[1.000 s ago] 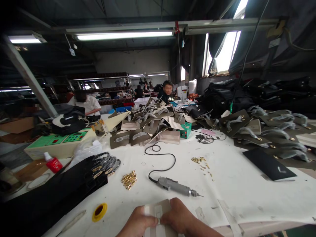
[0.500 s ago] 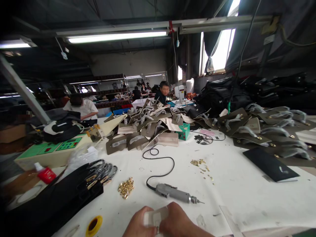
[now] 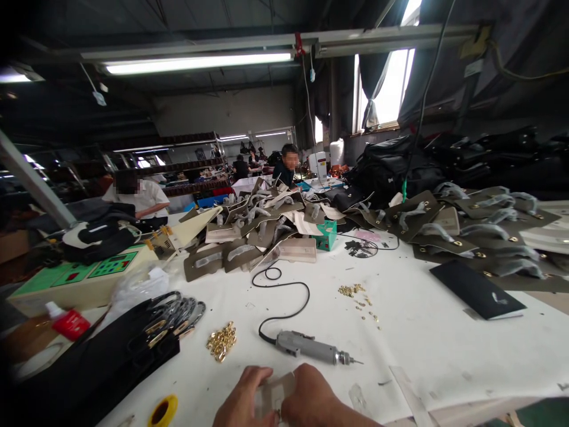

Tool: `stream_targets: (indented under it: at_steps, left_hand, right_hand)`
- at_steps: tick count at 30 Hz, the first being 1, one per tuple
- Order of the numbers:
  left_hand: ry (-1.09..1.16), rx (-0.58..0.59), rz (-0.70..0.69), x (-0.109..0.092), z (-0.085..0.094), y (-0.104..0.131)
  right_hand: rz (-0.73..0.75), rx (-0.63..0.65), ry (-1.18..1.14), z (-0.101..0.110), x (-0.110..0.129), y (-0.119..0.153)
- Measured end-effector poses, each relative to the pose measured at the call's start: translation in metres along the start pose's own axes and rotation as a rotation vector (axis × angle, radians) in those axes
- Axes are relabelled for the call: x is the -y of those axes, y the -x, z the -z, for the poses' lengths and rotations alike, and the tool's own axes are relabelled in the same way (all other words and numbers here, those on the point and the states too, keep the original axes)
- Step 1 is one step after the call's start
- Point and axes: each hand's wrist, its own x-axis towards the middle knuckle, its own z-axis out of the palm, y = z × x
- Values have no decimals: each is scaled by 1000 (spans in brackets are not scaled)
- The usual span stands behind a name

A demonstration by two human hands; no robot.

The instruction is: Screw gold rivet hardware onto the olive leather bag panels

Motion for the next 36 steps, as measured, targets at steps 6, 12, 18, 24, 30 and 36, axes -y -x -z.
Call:
stream_targets:
  at_steps: [6, 12, 18, 24, 30, 36]
  left_hand:
    - [-135, -42, -461, 19, -14, -1]
    - [-111, -131, -535, 39, -30, 1]
    - [-98, -83, -501, 40, -27, -2]
    - [-75, -69, -451, 40, -28, -3]
    - [-88, -55, -480, 49, -29, -7]
    - [-194, -79, -572, 67, -37, -15]
  right_hand:
    - [39, -3, 52, -1, 2, -1]
    - [69, 15, 25, 1, 2, 1]
    - [74, 34, 7, 4, 0, 0]
    - [47, 57, -29, 7, 7, 4]
    - [54, 26, 33, 13, 10, 11]
    - [61, 19, 81, 12, 3, 8]
